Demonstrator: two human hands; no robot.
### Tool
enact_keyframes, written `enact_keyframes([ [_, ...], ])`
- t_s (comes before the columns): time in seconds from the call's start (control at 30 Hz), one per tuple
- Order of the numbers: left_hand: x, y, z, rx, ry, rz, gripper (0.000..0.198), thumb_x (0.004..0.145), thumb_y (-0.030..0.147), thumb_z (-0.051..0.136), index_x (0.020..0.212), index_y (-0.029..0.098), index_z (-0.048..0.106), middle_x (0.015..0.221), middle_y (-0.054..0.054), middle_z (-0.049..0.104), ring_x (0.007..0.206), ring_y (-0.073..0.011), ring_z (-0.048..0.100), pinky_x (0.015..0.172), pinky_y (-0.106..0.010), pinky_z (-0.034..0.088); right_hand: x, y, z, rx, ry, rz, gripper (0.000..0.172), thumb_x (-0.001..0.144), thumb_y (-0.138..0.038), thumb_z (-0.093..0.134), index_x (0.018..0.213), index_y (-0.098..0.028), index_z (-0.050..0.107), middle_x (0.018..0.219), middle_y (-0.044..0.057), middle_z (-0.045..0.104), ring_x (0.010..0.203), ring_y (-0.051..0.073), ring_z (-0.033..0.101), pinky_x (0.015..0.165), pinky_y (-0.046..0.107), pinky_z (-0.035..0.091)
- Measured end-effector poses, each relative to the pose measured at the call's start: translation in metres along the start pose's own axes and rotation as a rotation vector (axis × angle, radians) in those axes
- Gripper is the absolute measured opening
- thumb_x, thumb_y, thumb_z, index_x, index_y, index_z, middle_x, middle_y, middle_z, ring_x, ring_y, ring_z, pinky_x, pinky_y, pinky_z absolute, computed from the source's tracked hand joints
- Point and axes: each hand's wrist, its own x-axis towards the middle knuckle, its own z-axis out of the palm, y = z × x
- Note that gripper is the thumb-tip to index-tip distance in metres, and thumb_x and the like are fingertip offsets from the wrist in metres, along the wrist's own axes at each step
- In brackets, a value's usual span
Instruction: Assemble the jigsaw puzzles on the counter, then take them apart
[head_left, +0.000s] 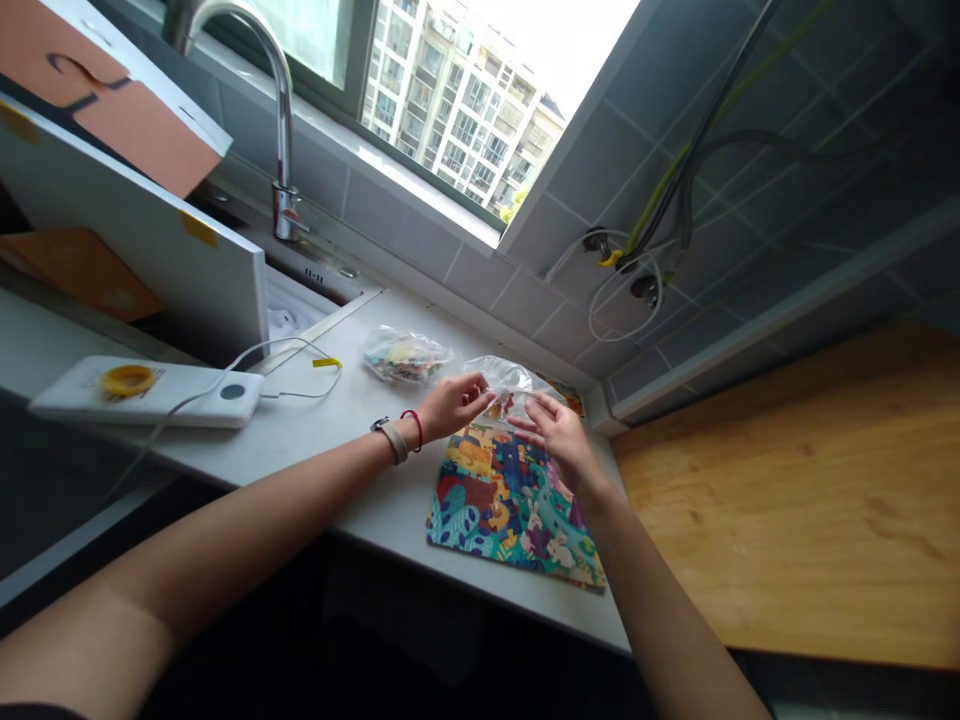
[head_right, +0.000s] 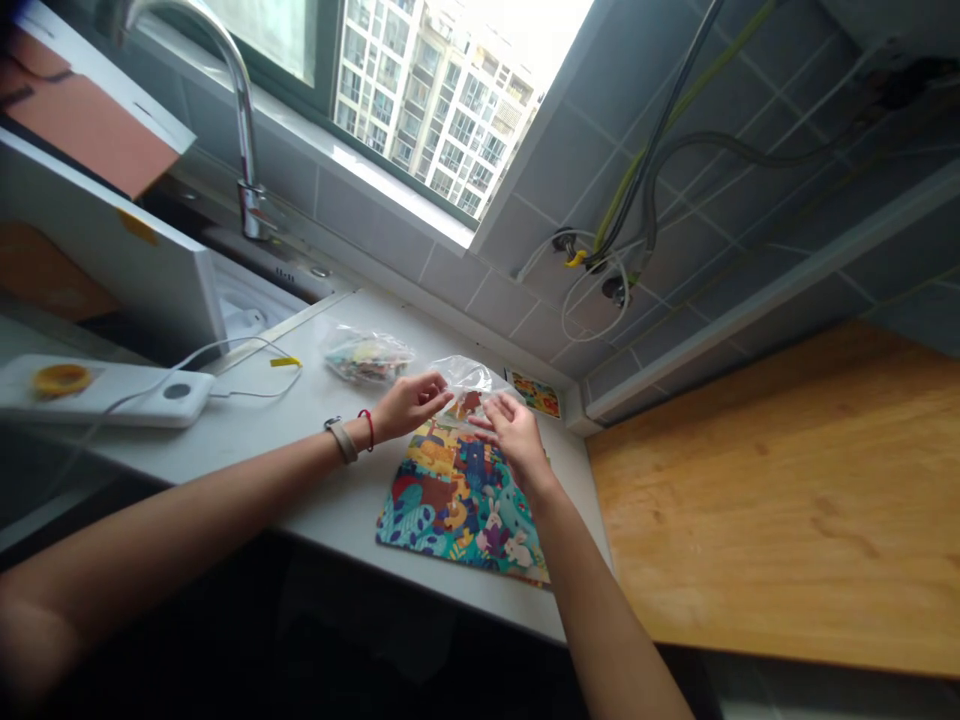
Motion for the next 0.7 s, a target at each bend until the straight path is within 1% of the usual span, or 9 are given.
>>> enact_keyframes([
  [0.1,0.001,0.0,-0.001,-0.019,0.002,-0.014,0.025,0.095,0.04,0.058,0.082,0.019,0.056,0.057,0.005,0.055,0.048,-0.0084,0.049,0.047,-0.018,0.037,-0.023,-0.004,-0.002,-0.415,-0.147,-0.186,0.029,0.086,-0.043,0.075,0.105,-0.021,0.074,0.108,0.01,0.075,0.084,0.025,0.074,0.072,0.036,0.06],
  [0.13,0.001,0.0,-0.001,-0.023,0.003,-0.012,0.024,0.095,0.039,0.058,0.082,0.019,0.056,0.057,0.004,0.057,0.048,-0.009,0.051,0.047,-0.018,0.038,-0.032,-0.004,-0.004,-0.575,-0.238,-0.255,0.026,0.086,-0.043,0.074,0.102,-0.022,0.076,0.105,0.01,0.075,0.088,0.026,0.073,0.078,0.038,0.059],
  [0.2,0.001,-0.001,0.0,-0.033,0.013,-0.007,0.022,0.094,0.037,0.059,0.082,0.019,0.056,0.056,0.004,0.057,0.048,-0.0101,0.054,0.047,-0.019,0.04,-0.051,0.0,-0.008,-0.848,-0.437,-0.324,0.027,0.083,-0.041,0.079,0.105,-0.025,0.077,0.111,0.009,0.073,0.102,0.029,0.07,0.089,0.04,0.055],
  [0.27,0.001,-0.003,0.0,-0.064,0.019,-0.013,0.021,0.093,0.037,0.06,0.081,0.019,0.056,0.056,0.004,0.056,0.048,-0.0107,0.056,0.047,-0.019,0.041,-0.064,0.01,-0.013,-1.059,-0.562,-0.29,0.053,0.073,-0.036,0.088,0.121,-0.026,0.072,0.123,0.011,0.067,0.113,0.033,0.066,0.095,0.042,0.052],
  [0.33,0.002,-0.004,0.0,-0.109,0.025,-0.029,0.022,0.093,0.037,0.06,0.081,0.019,0.056,0.056,0.004,0.057,0.048,-0.0107,0.057,0.047,-0.019,0.042,-0.069,0.022,-0.019,-1.193,-0.593,-0.241,0.071,0.066,-0.031,0.093,0.131,-0.025,0.065,0.127,0.012,0.063,0.118,0.035,0.062,0.097,0.045,0.05],
  [0.37,0.002,-0.004,0.0,-0.129,0.027,-0.037,0.022,0.093,0.037,0.061,0.081,0.019,0.055,0.057,0.004,0.057,0.049,-0.0106,0.057,0.047,-0.019,0.043,-0.069,0.028,-0.021,-1.226,-0.587,-0.226,0.07,0.065,-0.03,0.093,0.129,-0.025,0.064,0.126,0.012,0.061,0.118,0.036,0.06,0.097,0.045,0.05],
  [0.5,0.003,-0.004,0.0,-0.14,0.045,-0.039,0.023,0.092,0.038,0.061,0.08,0.019,0.055,0.059,0.004,0.058,0.049,-0.0095,0.056,0.048,-0.019,0.043,-0.061,0.041,-0.029,-1.173,-0.579,-0.194,0.045,0.068,-0.031,0.091,0.102,-0.022,0.063,0.114,0.008,0.063,0.106,0.03,0.061,0.088,0.039,0.05],
  [0.63,0.003,-0.004,-0.001,-0.07,0.038,-0.015,0.023,0.092,0.037,0.06,0.079,0.019,0.057,0.059,0.004,0.057,0.049,-0.0088,0.052,0.049,-0.019,0.04,-0.054,0.036,-0.03,-0.968,-0.597,-0.203,0.033,0.072,-0.023,0.085,0.088,-0.022,0.055,0.088,0.0,0.064,0.081,0.021,0.06,0.071,0.03,0.047],
  [0.7,0.003,-0.005,-0.001,-0.017,0.042,-0.001,0.022,0.093,0.036,0.059,0.079,0.018,0.058,0.06,0.004,0.057,0.05,-0.0084,0.051,0.05,-0.019,0.039,-0.051,0.029,-0.03,-0.809,-0.59,-0.217,0.028,0.076,-0.026,0.081,0.086,-0.023,0.055,0.081,-0.002,0.062,0.075,0.018,0.059,0.067,0.028,0.046],
])
